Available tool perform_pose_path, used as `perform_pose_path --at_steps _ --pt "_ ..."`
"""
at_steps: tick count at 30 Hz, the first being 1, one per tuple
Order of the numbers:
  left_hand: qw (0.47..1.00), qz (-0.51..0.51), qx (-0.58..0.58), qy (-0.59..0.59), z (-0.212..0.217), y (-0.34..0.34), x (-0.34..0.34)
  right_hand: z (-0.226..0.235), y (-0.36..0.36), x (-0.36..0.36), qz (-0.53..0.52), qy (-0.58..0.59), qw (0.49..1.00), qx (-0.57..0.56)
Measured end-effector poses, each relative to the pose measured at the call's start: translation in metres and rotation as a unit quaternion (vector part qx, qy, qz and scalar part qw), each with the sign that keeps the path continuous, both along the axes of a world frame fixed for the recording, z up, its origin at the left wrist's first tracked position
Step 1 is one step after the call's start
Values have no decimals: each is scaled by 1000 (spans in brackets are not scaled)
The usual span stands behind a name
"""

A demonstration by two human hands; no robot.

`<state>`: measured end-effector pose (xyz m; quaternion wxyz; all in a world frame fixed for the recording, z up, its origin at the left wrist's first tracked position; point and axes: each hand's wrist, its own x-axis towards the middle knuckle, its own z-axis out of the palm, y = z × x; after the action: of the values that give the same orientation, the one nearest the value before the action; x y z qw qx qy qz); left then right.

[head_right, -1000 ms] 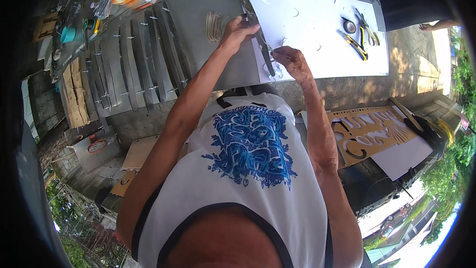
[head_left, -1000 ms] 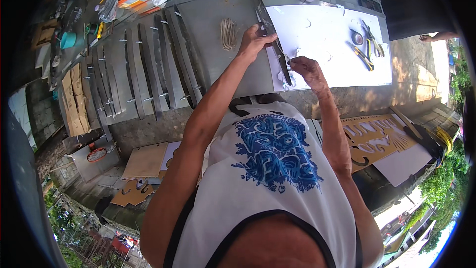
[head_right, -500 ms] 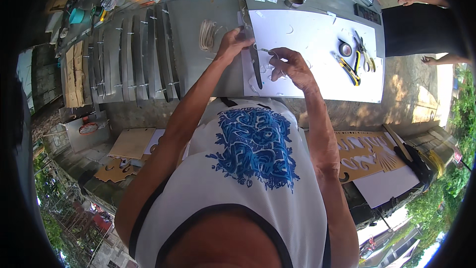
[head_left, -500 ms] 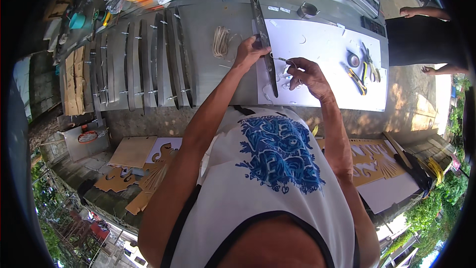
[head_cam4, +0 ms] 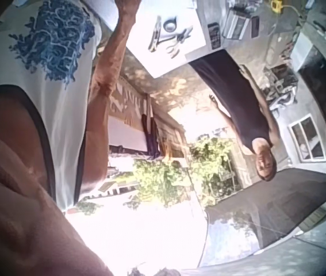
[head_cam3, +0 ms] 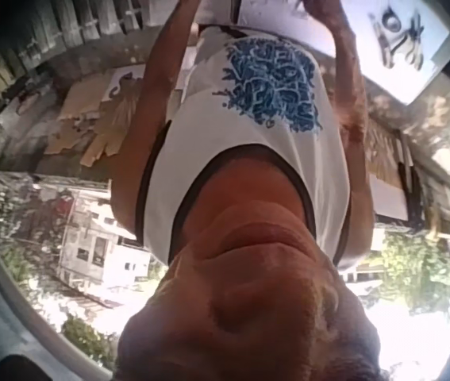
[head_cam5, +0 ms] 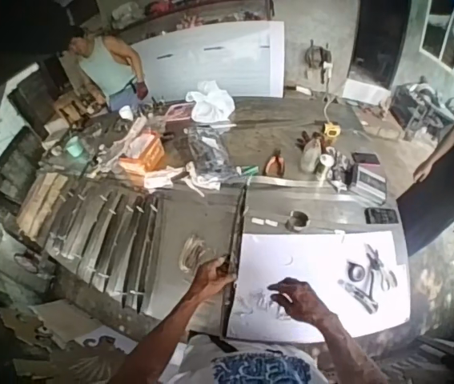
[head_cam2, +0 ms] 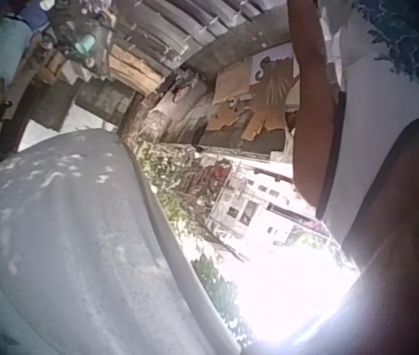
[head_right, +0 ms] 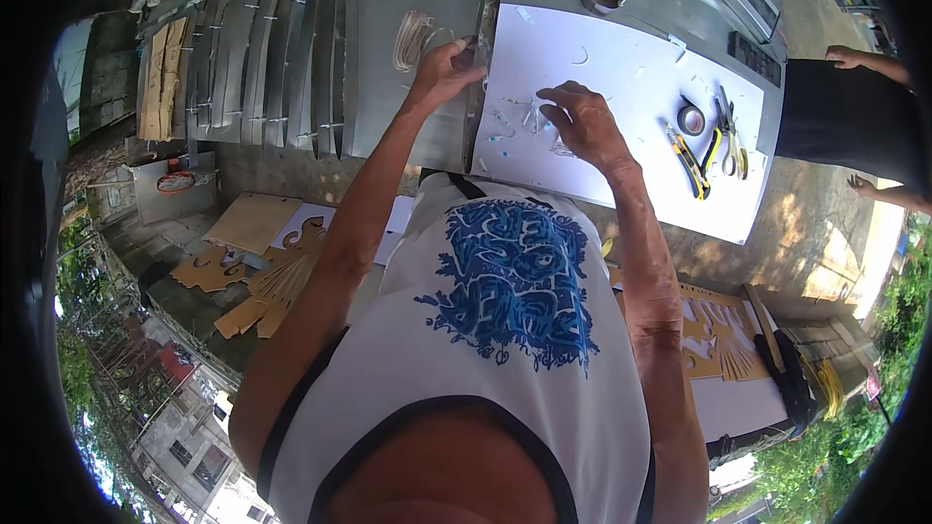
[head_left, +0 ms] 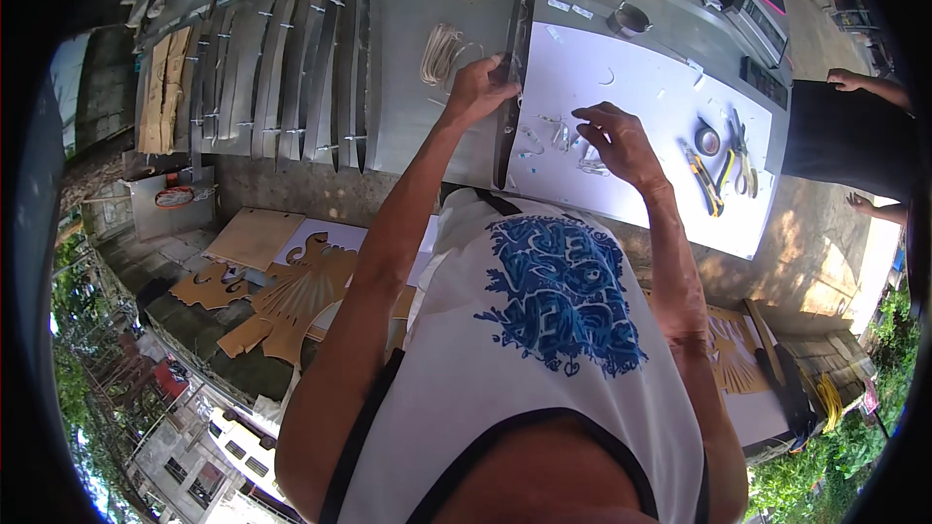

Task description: The person arranges long, thin metal strips on a workbench and ties them together using a white string. They handle the metal pieces one by one, aligning them, and then wrap the string around the bundle to secure them. A second person is visible in the background, also working with similar materials.

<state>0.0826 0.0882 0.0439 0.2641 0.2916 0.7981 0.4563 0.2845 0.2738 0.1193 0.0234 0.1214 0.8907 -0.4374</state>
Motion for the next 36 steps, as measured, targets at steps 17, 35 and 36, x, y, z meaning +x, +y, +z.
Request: perform_pose_path --at_steps 17,35,36 --pt "951 132 -5 281 75 -25 48 -59 -57 -146 -142 57 622 -768" --pt "913 231 277 -192 86 -65 14 -32 -56 -165 -31 40 591 -805" --pt "906 227 288 -212 82 -71 13 -28 -53 -162 -22 39 609 -792"
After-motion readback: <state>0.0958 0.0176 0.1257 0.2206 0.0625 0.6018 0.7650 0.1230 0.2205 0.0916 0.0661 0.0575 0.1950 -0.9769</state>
